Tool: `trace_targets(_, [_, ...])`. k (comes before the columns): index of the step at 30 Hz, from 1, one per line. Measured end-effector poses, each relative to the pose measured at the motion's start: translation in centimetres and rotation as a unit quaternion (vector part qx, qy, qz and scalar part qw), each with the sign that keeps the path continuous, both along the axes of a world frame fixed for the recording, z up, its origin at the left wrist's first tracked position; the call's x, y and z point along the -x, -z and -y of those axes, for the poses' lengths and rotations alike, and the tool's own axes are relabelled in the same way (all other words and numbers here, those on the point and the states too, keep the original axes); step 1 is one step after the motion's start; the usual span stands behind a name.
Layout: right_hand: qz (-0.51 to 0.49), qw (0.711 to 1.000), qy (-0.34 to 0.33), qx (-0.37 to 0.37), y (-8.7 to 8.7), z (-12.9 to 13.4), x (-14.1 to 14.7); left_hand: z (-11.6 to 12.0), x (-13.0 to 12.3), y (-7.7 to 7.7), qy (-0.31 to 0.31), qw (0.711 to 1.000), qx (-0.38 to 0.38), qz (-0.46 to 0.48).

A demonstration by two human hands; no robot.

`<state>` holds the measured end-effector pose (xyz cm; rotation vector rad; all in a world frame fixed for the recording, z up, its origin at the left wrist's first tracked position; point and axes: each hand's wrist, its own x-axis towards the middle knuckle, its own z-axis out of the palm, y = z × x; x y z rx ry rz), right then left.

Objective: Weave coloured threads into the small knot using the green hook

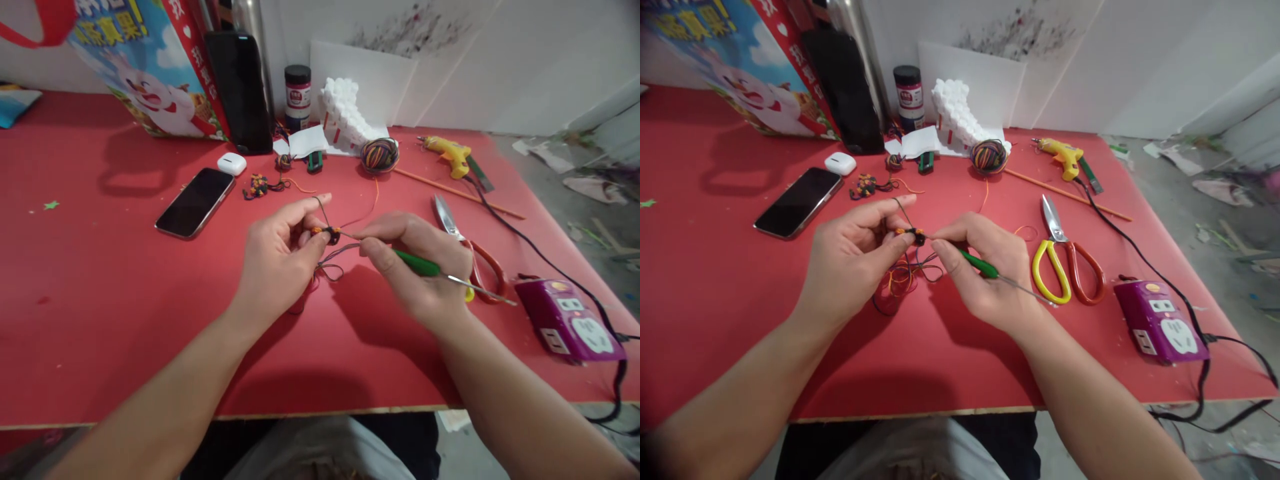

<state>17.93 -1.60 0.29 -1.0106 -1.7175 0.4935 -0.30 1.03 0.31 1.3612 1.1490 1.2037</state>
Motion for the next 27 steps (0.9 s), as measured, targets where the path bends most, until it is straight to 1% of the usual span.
trace_targets(3, [-0.038, 0.997, 0.005, 0.064, -0.3, -0.1, -0.5, 0.1, 0.1, -0.2, 0.012, 1.000, 0.001, -0.008])
trace_targets(6, [-0.101, 0.988, 0.002, 0.119, -0.2, -0.4, -0.8, 0.2, 0.2, -0.5, 0.027, 1.000, 0.001, -0.008])
trace_targets(9, [-0.182, 0.967, -0.023, 0.178, 0.0, -0.8, -1.1, 0.3, 0.3, -0.8, 0.038, 0.999, 0.005, 0.007])
trace_targets(13, [-0.277, 0.928, -0.070, 0.239, -0.3, -1.2, -1.1, 0.2, 0.4, -1.0, 0.058, 0.993, 0.044, 0.095])
trace_targets(16, [-0.318, 0.905, -0.091, 0.270, -0.5, -1.4, -0.9, 0.1, 0.4, -1.0, 0.078, 0.979, 0.088, 0.164])
trace_targets(18, [-0.330, 0.896, -0.097, 0.281, -0.6, -1.5, -0.8, 0.1, 0.3, -1.0, 0.084, 0.972, 0.111, 0.188])
trace_targets(21, [-0.342, 0.884, -0.110, 0.299, -0.4, -1.7, -0.9, 0.0, 0.3, -1.1, 0.085, 0.967, 0.125, 0.204])
trace_targets(24, [-0.357, 0.870, -0.128, 0.315, -0.2, -1.9, -0.8, 0.0, 0.1, -1.1, 0.085, 0.967, 0.125, 0.206])
trace_targets(27, [-0.370, 0.864, -0.140, 0.312, 0.0, -1.9, -0.7, 0.0, 0.0, -1.0, 0.083, 0.967, 0.123, 0.207])
